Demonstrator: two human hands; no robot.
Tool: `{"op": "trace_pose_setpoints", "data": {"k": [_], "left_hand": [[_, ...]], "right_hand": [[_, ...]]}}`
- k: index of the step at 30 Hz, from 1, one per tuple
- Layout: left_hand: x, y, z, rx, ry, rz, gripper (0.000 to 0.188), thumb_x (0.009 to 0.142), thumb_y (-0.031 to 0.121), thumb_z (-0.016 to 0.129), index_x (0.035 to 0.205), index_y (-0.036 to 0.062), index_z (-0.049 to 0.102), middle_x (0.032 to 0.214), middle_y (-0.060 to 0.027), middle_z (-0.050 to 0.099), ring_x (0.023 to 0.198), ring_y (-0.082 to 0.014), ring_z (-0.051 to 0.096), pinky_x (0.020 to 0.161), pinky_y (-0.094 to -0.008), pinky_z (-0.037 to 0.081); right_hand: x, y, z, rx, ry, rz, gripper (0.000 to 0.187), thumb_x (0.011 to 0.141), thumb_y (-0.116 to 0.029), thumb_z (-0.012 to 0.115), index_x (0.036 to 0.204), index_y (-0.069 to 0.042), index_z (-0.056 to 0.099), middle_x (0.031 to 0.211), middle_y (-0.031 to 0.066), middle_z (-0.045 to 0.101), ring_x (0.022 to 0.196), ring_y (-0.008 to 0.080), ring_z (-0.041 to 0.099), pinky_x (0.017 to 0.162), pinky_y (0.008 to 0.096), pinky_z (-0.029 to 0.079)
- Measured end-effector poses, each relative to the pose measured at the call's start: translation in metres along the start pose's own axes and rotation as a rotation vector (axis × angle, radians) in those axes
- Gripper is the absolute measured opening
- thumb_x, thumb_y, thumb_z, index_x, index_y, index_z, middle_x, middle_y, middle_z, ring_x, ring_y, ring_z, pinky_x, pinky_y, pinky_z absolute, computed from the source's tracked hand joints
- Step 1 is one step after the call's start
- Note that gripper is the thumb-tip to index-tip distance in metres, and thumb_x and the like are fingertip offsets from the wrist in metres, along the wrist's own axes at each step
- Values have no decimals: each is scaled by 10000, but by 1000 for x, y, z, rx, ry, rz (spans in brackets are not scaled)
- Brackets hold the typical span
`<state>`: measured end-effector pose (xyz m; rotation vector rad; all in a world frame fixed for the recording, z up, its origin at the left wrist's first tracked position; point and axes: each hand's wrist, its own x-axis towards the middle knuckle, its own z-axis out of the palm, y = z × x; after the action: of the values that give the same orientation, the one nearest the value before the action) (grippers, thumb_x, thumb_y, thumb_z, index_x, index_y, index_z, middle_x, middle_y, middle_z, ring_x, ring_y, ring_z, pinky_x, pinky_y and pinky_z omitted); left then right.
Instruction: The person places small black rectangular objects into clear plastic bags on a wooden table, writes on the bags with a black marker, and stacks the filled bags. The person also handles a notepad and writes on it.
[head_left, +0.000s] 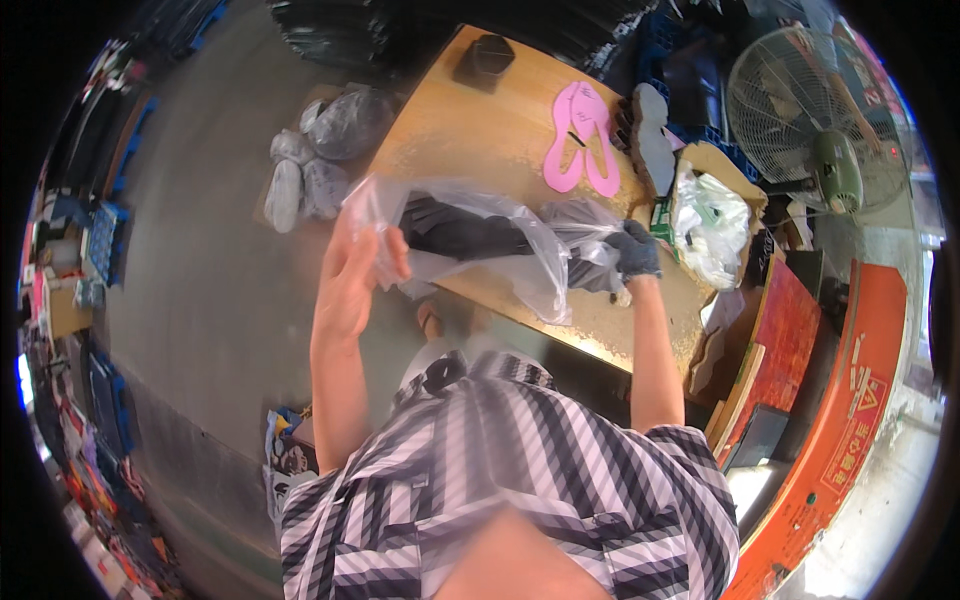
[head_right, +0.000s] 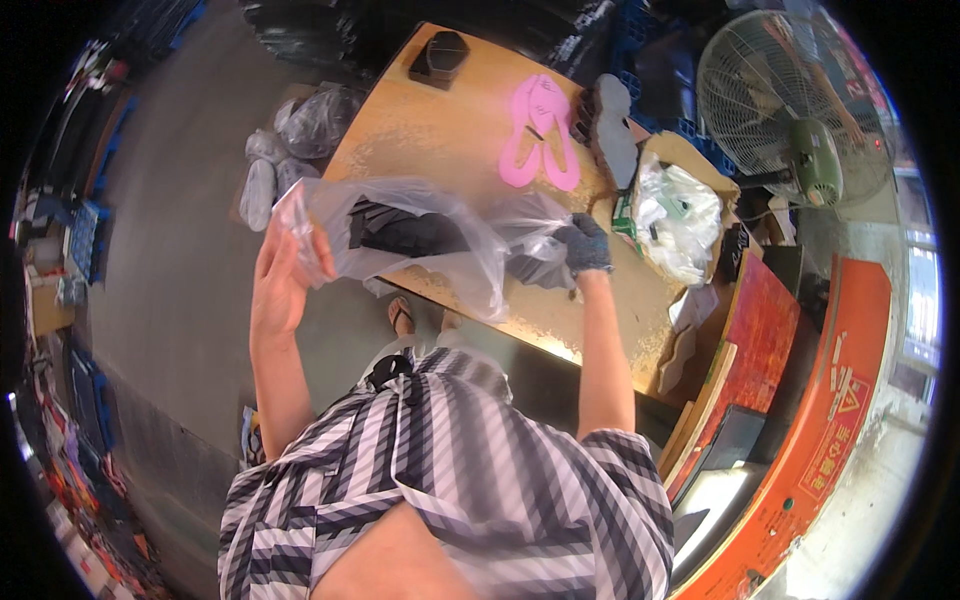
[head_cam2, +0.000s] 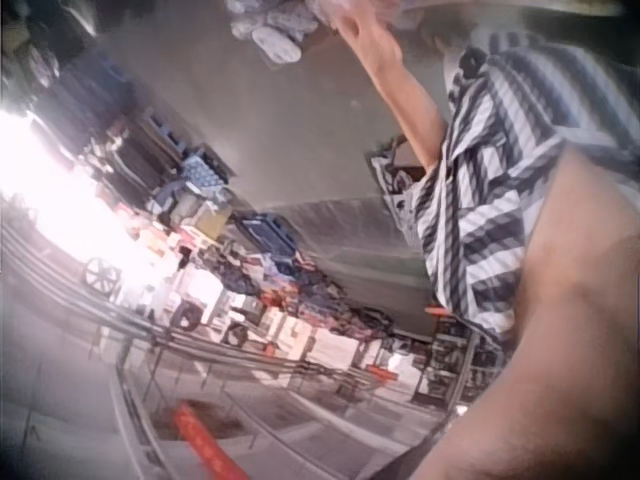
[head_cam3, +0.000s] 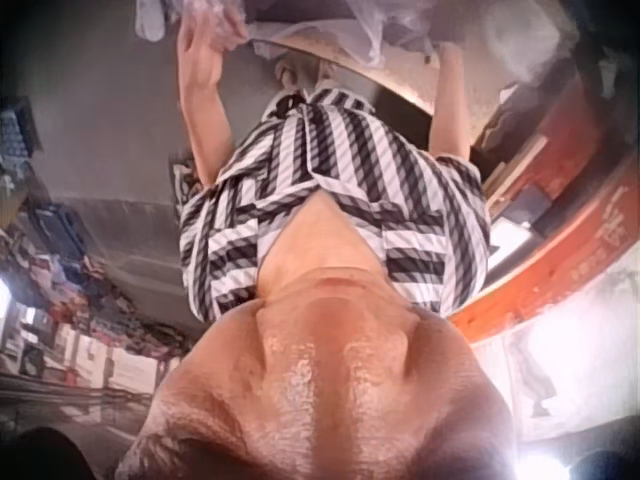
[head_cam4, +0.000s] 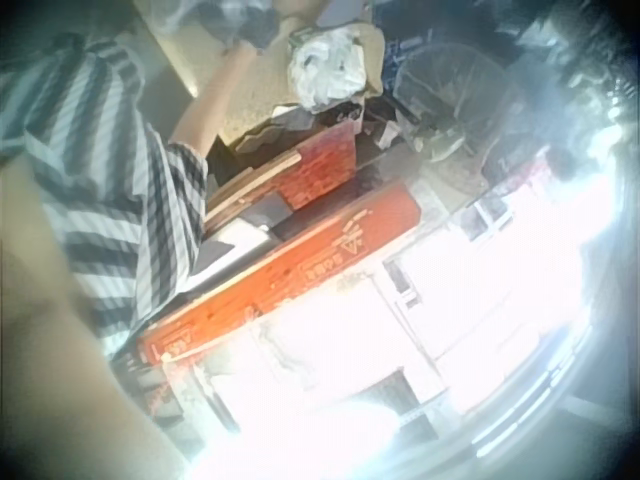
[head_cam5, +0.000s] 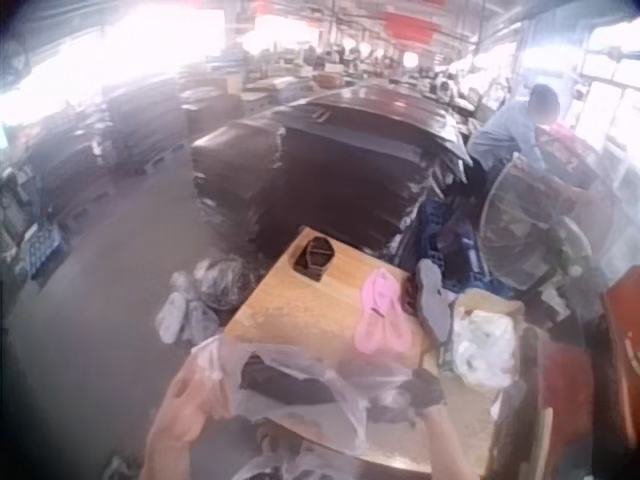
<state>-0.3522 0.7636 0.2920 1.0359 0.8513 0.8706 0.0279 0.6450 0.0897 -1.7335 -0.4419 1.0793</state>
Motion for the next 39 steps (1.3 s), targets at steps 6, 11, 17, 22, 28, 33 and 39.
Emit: {"op": "trace_pose_setpoints", "data": {"k": [6, 11, 17, 22, 28, 33, 39], "left_hand": [[3, -9, -5, -128, -14, -34, 434, 978, 259, 470, 1361, 75, 378, 851, -56, 581, 675, -150, 578, 619, -286, 482], [2, -15, -10, -158, -21, -46, 424, 976, 278, 482, 1339, 75, 399, 827, -52, 577, 664, -143, 572, 608, -284, 482], [-3, -11, -17, 90, -28, -60, 456, 956, 283, 524, 1348, 69, 433, 826, -35, 578, 663, -126, 554, 615, -257, 458], [-21, -11, -39, 663, -35, -102, 486, 909, 244, 569, 1370, 146, 451, 769, -19, 596, 647, -123, 514, 679, -263, 445], [-37, -22, -38, 325, -132, -103, 490, 927, 181, 515, 1402, 138, 403, 707, -11, 541, 640, -99, 513, 633, -256, 436], [-35, -25, -39, -36, -62, -140, 466, 955, 135, 502, 1404, 90, 384, 747, -1, 548, 677, -76, 521, 648, -237, 436], [-24, -21, -40, 45, -85, -46, 489, 908, 132, 546, 1380, 82, 428, 831, -31, 590, 727, -90, 528, 708, -241, 433]], "right_hand": [[-95, -162, -2, 99, 102, -344, 305, 696, -39, 617, 994, 18, 642, 865, 63, 649, 770, 160, 598, 672, 270, 480], [-165, -239, 1, 58, 27, -522, 426, 662, -64, 601, 1078, 29, 611, 923, 75, 654, 809, 153, 609, 746, 257, 475], [-131, -207, 98, 561, -136, -170, 218, 837, -35, 532, 1047, -10, 587, 895, 92, 629, 780, 183, 624, 680, 268, 509], [-95, -142, 185, 525, -336, 292, 169, 919, -161, 465, 985, -58, 581, 942, 77, 634, 853, 192, 618, 754, 362, 526], [-57, -58, 260, 406, -353, 189, 238, 793, -41, 632, 1031, -40, 627, 923, 68, 656, 765, 176, 628, 674, 292, 511], [-18, -40, 245, -89, -420, -56, 164, 790, -33, 642, 949, -9, 673, 872, 66, 671, 737, 181, 633, 680, 300, 515], [-36, -91, 220, -762, -434, -265, 312, 789, -162, 674, 1033, 30, 648, 913, 84, 689, 775, 203, 654, 731, 319, 517]]}}
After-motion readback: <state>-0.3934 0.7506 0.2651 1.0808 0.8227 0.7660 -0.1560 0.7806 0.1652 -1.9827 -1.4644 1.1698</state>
